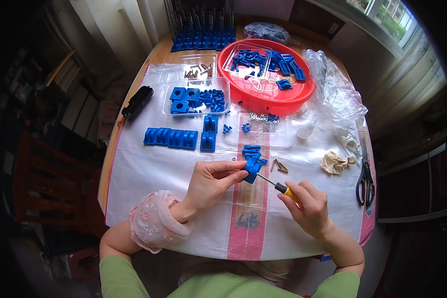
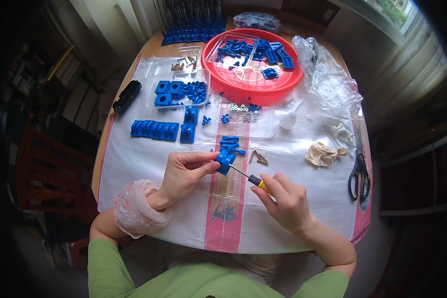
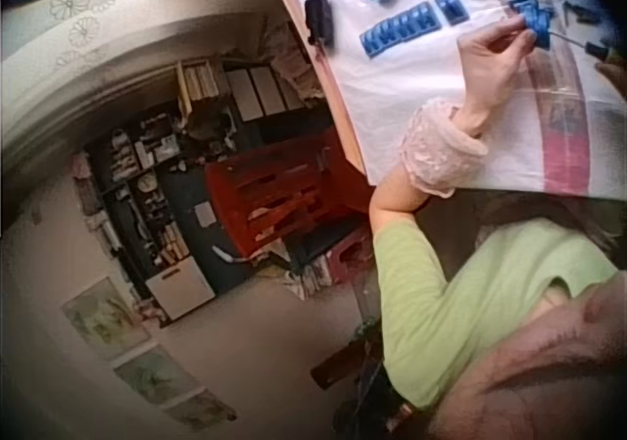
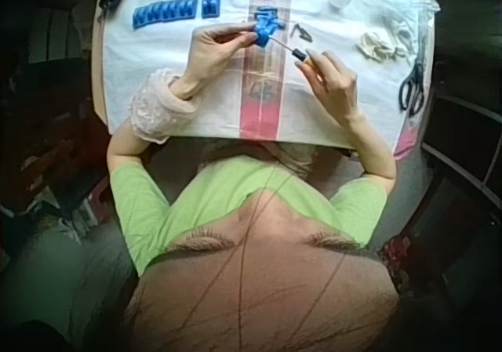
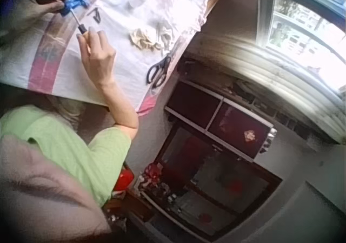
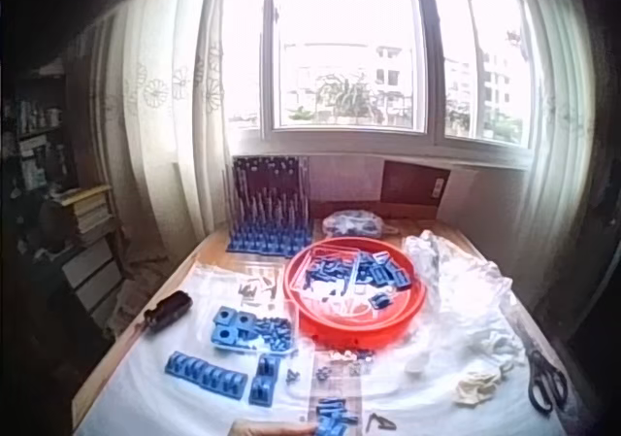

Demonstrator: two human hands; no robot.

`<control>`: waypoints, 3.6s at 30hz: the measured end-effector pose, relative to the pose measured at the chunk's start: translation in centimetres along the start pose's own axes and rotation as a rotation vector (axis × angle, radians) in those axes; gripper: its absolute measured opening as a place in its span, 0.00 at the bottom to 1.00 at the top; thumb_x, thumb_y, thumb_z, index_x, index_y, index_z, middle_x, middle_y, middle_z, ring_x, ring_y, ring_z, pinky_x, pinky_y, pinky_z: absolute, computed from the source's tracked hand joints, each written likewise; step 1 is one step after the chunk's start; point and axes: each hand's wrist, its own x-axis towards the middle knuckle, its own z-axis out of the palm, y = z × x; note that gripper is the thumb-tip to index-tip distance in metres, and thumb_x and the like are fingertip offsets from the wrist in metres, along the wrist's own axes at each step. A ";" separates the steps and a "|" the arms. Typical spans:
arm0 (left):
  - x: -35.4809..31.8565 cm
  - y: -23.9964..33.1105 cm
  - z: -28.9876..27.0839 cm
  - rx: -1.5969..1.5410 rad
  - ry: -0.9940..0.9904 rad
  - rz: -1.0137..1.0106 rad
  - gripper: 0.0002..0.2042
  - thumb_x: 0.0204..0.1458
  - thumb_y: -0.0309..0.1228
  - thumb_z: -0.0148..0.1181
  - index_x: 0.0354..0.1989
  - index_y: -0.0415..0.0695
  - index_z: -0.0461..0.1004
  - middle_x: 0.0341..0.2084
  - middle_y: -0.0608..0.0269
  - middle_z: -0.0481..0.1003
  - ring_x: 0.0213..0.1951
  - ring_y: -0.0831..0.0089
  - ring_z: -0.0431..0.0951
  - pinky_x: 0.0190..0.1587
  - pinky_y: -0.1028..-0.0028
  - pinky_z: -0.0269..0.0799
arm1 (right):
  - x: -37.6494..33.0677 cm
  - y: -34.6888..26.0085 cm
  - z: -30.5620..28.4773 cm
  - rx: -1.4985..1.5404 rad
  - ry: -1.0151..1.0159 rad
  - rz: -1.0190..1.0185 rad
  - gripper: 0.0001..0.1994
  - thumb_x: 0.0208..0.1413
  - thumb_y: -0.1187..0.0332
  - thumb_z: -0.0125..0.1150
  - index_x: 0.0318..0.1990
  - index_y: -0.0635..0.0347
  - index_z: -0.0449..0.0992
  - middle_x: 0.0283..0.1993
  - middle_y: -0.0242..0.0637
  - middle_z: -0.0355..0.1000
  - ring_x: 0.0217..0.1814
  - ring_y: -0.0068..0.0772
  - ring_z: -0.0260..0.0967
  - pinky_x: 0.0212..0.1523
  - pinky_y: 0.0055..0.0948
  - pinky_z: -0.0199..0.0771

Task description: Assembling blue plastic components using a screwdriver and wire cutters.

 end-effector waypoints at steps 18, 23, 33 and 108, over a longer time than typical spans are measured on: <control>0.3 0.4 -0.3 0.099 -0.047 0.068 0.12 0.55 0.16 0.66 0.47 0.36 0.83 0.43 0.55 0.83 0.45 0.74 0.83 0.50 0.75 0.82 | 0.9 2.2 -1.5 1.264 -0.540 1.051 0.16 0.67 0.58 0.60 0.46 0.65 0.79 0.24 0.28 0.71 0.16 0.10 0.56 0.15 0.18 0.52; 0.6 0.9 0.0 -0.047 -0.021 -0.072 0.11 0.57 0.19 0.66 0.48 0.36 0.82 0.42 0.56 0.83 0.44 0.73 0.83 0.49 0.76 0.83 | 0.9 -0.3 -0.3 0.394 -0.039 0.364 0.13 0.51 0.77 0.74 0.41 0.65 0.74 0.28 0.34 0.72 0.25 0.27 0.76 0.22 0.28 0.72; -0.1 0.3 0.2 -0.002 -0.004 0.003 0.11 0.56 0.18 0.66 0.47 0.37 0.83 0.41 0.57 0.83 0.43 0.75 0.83 0.48 0.77 0.82 | 0.0 -0.4 -0.1 0.165 0.006 0.024 0.11 0.50 0.78 0.73 0.38 0.66 0.77 0.30 0.39 0.75 0.24 0.32 0.76 0.22 0.29 0.72; 0.4 0.4 -0.4 0.060 -0.066 0.085 0.09 0.53 0.15 0.67 0.42 0.35 0.81 0.40 0.55 0.83 0.44 0.73 0.84 0.52 0.74 0.81 | 1.3 0.5 -1.3 1.058 -0.413 0.912 0.08 0.63 0.69 0.64 0.42 0.64 0.75 0.25 0.38 0.77 0.16 0.16 0.62 0.18 0.20 0.59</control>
